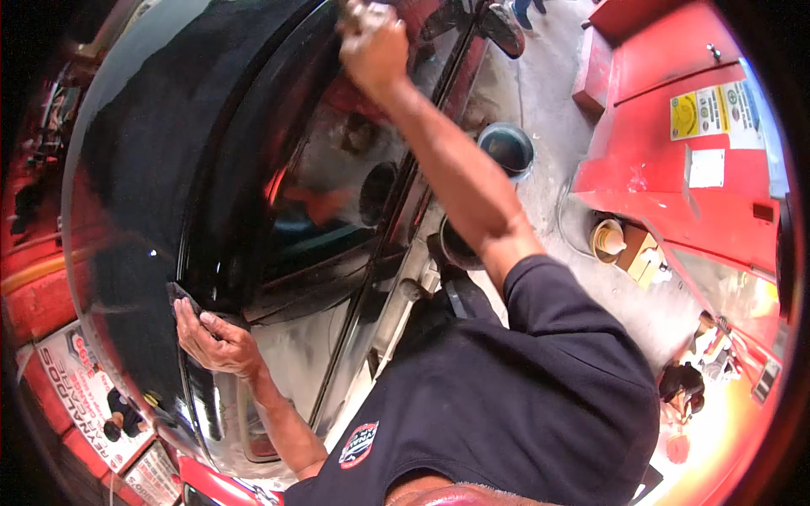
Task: Sanding the painted surface of a car with a sanding block and water.
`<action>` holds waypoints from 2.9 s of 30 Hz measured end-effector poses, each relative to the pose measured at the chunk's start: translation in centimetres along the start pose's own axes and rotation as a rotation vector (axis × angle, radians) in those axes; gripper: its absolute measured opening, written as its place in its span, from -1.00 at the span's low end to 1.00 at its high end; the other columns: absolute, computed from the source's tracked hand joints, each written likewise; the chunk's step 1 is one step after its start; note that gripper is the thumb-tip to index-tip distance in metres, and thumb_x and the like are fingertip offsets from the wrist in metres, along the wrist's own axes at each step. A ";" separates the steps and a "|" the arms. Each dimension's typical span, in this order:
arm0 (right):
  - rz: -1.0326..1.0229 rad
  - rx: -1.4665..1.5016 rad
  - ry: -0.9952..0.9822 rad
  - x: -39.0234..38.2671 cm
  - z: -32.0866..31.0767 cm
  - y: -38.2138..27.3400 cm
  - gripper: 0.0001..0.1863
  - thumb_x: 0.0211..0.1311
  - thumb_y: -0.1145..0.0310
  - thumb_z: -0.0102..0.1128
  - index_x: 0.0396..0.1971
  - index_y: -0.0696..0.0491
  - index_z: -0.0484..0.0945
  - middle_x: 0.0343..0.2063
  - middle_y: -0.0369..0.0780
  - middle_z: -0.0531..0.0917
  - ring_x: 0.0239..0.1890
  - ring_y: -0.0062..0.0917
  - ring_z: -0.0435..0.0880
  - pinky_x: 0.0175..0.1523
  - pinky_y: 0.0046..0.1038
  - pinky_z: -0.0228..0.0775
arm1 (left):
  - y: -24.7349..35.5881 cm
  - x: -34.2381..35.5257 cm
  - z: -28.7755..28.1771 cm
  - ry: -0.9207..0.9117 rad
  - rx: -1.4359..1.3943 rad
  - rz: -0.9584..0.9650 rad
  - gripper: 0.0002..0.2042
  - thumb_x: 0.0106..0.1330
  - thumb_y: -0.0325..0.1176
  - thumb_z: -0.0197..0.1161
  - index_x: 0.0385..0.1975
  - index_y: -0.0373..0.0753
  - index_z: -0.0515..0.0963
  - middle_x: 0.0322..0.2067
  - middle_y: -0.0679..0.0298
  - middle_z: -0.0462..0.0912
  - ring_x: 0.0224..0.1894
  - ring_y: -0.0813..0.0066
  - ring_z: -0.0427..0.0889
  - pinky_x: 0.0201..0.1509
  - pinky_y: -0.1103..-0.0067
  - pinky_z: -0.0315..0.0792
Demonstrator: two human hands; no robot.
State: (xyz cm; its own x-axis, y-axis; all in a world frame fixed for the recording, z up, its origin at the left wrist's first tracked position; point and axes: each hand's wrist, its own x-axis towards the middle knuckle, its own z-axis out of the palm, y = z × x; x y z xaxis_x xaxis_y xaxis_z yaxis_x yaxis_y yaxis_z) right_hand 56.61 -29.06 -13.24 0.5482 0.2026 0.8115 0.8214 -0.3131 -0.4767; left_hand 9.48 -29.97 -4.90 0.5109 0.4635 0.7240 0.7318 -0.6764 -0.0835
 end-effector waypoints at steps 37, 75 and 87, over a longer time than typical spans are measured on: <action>-0.406 0.333 -0.020 -4.5 -3.4 -6.3 -0.70 0.20 0.37 0.33 -0.04 -0.05 0.73 -0.16 -0.14 0.74 -0.09 -0.21 0.70 -0.06 -0.15 0.46 | -0.3 0.1 -0.6 0.001 0.002 -0.021 -0.70 0.61 -0.44 0.05 0.16 -0.39 0.65 0.15 -0.03 0.72 0.18 0.00 0.71 0.32 0.19 0.50; -0.476 0.187 -0.410 -5.1 -7.9 -21.0 -0.84 0.23 0.22 0.24 -0.28 -0.05 0.64 -0.38 -0.24 0.62 -0.32 -0.36 0.64 -0.25 -0.20 0.51 | -0.5 -0.6 -0.5 -0.028 0.013 -0.060 -0.68 0.60 -0.45 0.04 0.21 -0.35 0.63 0.19 0.02 0.71 0.23 0.05 0.69 0.40 0.18 0.45; -0.366 -0.221 -0.440 3.7 -2.2 -6.5 -0.82 0.35 0.26 0.21 -0.28 0.01 0.71 -0.30 -0.14 0.74 -0.23 -0.25 0.75 -0.18 -0.13 0.60 | 0.0 0.1 -0.3 -0.011 -0.004 -0.052 -0.67 0.60 -0.42 0.04 0.20 -0.35 0.64 0.19 0.01 0.72 0.23 0.05 0.70 0.40 0.17 0.45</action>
State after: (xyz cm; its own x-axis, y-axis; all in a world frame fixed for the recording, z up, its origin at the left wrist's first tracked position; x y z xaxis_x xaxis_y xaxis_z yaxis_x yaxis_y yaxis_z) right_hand 52.93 -28.38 -6.42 0.2891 0.6827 0.6711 0.9423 -0.3265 -0.0737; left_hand 9.38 -30.05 -4.58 0.4774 0.5044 0.7196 0.7556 -0.6536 -0.0431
